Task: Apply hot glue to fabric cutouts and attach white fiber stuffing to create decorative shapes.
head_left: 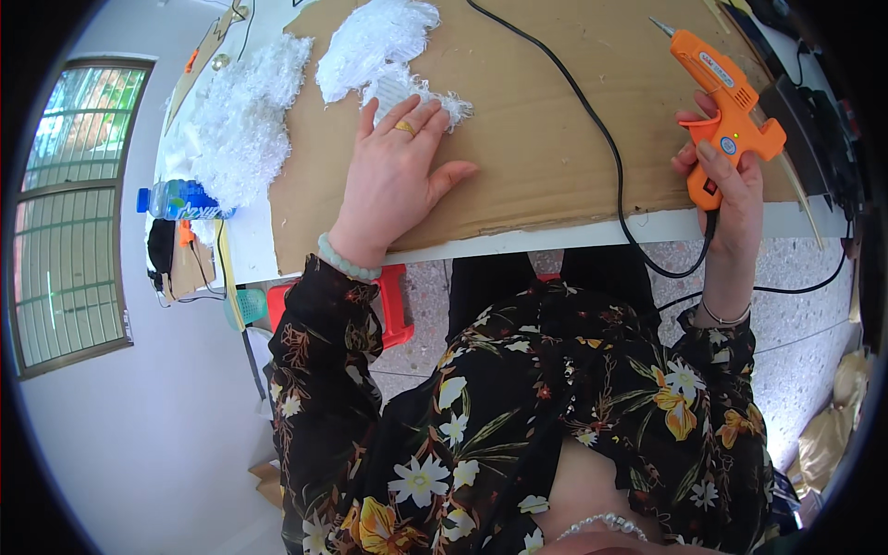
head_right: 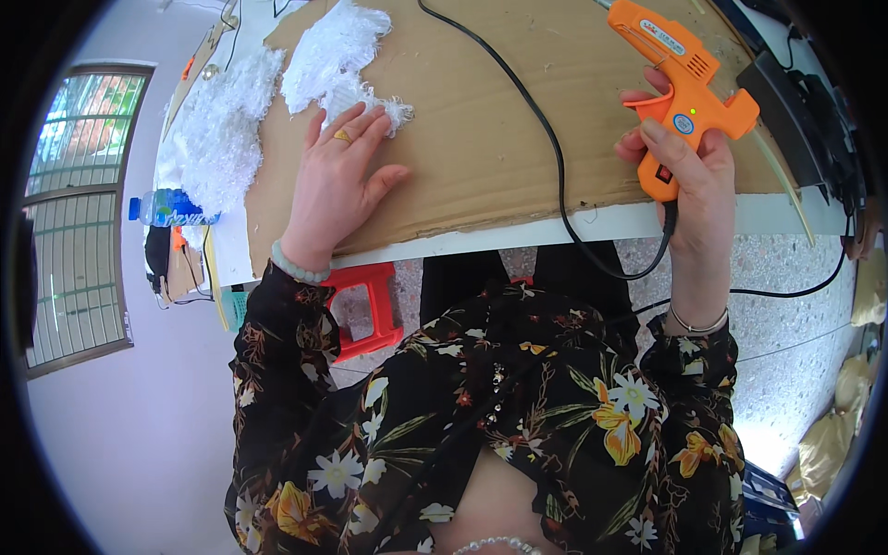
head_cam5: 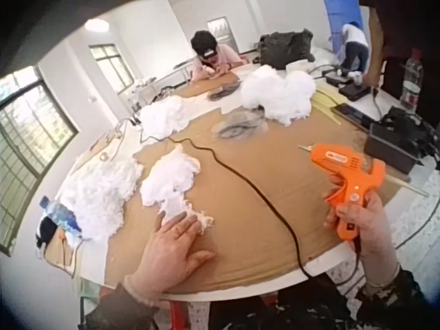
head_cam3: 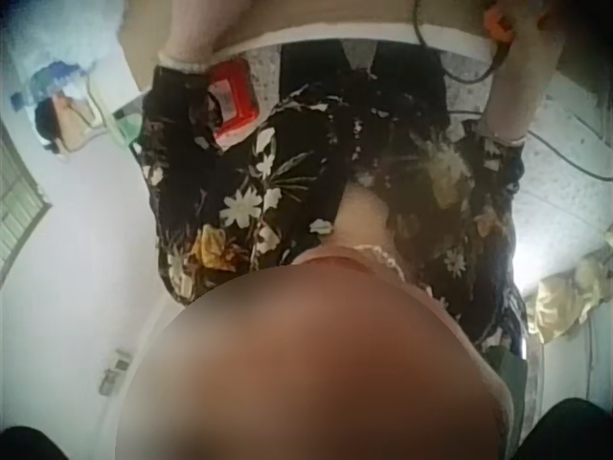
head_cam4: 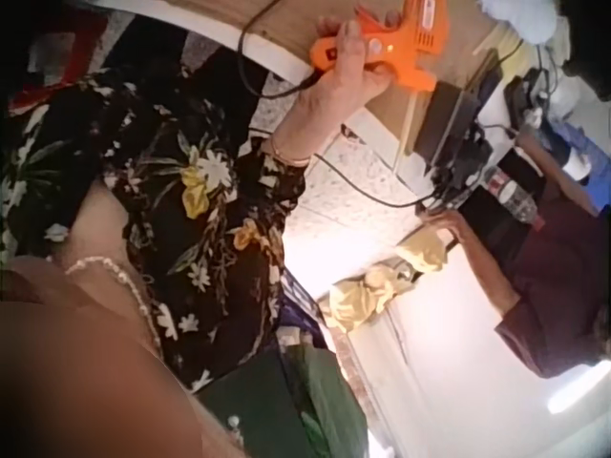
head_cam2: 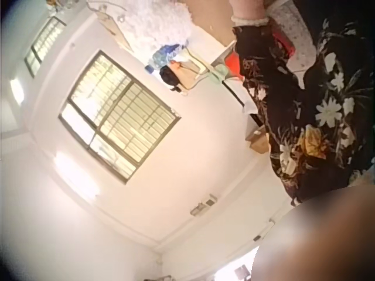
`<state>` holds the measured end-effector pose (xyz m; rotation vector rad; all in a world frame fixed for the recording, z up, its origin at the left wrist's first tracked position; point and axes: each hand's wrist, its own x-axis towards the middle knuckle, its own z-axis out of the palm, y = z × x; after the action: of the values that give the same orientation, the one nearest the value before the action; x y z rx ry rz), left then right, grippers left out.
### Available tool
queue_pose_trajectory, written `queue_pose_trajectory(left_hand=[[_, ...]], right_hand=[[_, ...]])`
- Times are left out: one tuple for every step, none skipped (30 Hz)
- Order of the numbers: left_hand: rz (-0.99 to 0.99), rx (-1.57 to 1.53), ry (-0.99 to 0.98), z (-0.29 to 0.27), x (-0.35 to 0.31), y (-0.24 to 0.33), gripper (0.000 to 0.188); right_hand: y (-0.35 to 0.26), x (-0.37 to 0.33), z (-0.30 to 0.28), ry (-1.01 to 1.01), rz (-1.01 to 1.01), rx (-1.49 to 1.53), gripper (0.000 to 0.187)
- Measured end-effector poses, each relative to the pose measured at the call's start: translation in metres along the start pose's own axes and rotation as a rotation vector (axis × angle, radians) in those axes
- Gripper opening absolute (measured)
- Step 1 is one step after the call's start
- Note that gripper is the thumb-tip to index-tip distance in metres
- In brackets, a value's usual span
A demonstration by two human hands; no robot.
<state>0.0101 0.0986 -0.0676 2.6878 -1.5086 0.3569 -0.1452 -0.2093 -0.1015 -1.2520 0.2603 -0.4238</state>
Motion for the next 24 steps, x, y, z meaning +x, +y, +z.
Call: queue_pose_trajectory(left_hand=[[0.001, -0.002, 0.000, 0.000, 0.002, 0.000, 0.056], [-0.024, -0.036, 0.036, 0.000, 0.004, -0.001, 0.055], [-0.049, -0.071, 0.072, -0.001, 0.007, -0.001, 0.055], [-0.051, -0.069, 0.073, -0.003, 0.009, 0.001, 0.055], [-0.040, -0.041, 0.114, -0.005, 0.012, 0.004, 0.053], [-0.029, -0.013, 0.157, -0.006, 0.014, 0.007, 0.052], [-0.033, -0.007, 0.163, -0.002, 0.013, 0.006, 0.052], [-0.021, -0.008, 0.112, 0.004, 0.010, 0.005, 0.050], [-0.010, -0.009, 0.062, 0.007, 0.008, 0.003, 0.049], [-0.014, -0.005, 0.070, 0.006, 0.008, 0.001, 0.049], [-0.017, -0.039, 0.085, 0.006, 0.008, -0.002, 0.047], [-0.020, -0.073, 0.101, 0.005, 0.008, -0.004, 0.045], [-0.026, -0.066, 0.107, 0.004, 0.006, -0.006, 0.045], [-0.030, -0.065, 0.132, 0.004, 0.005, -0.008, 0.045], [-0.034, -0.064, 0.157, 0.003, 0.002, -0.009, 0.044], [-0.042, -0.054, 0.161, 0.003, 0.000, -0.008, 0.044], [-0.019, -0.018, 0.129, 0.003, -0.002, -0.006, 0.041], [0.004, 0.019, 0.095, 0.003, -0.004, -0.005, 0.039], [0.006, 0.020, 0.100, 0.006, -0.003, -0.010, 0.039], [-0.065, -0.134, 0.214, 0.009, 0.001, -0.021, 0.035], [-0.135, -0.289, 0.326, 0.011, 0.005, -0.032, 0.032], [-0.133, -0.286, 0.324, 0.006, 0.008, -0.042, 0.032], [-0.271, -0.392, 0.338, 0.002, 0.012, -0.053, 0.028], [-0.408, -0.498, 0.348, 0.002, 0.016, -0.063, 0.025]], right_hand=[[0.000, 0.000, 0.000, 0.001, 0.000, -0.001, 0.051], [0.000, 0.000, 0.001, 0.003, -0.001, 0.010, 0.051], [-0.001, 0.000, 0.002, 0.004, -0.002, 0.021, 0.051], [-0.001, 0.001, 0.002, 0.001, -0.003, 0.022, 0.051], [-0.001, 0.001, 0.002, 0.007, -0.001, 0.012, 0.051], [0.000, 0.001, 0.003, 0.011, 0.000, 0.001, 0.051], [-0.001, 0.003, 0.003, 0.004, -0.006, 0.001, 0.051], [-0.001, 0.003, 0.003, 0.010, -0.005, -0.002, 0.050], [-0.002, 0.003, 0.003, 0.015, -0.004, -0.005, 0.050], [-0.001, 0.003, 0.003, 0.008, -0.011, -0.006, 0.050], [-0.001, 0.003, 0.003, 0.015, -0.007, -0.018, 0.050], [-0.001, 0.003, 0.003, 0.022, -0.004, -0.029, 0.049], [-0.001, 0.001, 0.004, 0.012, -0.008, -0.027, 0.049], [-0.001, 0.000, 0.005, 0.021, 0.000, -0.021, 0.049], [-0.001, -0.001, 0.005, 0.030, 0.010, -0.015, 0.049], [-0.002, -0.001, 0.005, 0.018, 0.005, -0.011, 0.049], [-0.002, -0.001, 0.005, 0.014, 0.000, -0.024, 0.049], [-0.002, 0.000, 0.004, 0.010, -0.004, -0.036, 0.048], [-0.001, 0.000, 0.004, 0.010, -0.009, -0.038, 0.048], [0.000, 0.001, 0.003, 0.011, -0.005, -0.031, 0.048], [0.001, 0.002, 0.002, 0.014, -0.001, -0.023, 0.048], [0.001, 0.003, 0.002, 0.014, -0.001, -0.019, 0.048], [0.001, 0.003, 0.001, 0.013, -0.009, -0.029, 0.048], [0.002, 0.003, 0.000, 0.012, -0.018, -0.040, 0.047]])
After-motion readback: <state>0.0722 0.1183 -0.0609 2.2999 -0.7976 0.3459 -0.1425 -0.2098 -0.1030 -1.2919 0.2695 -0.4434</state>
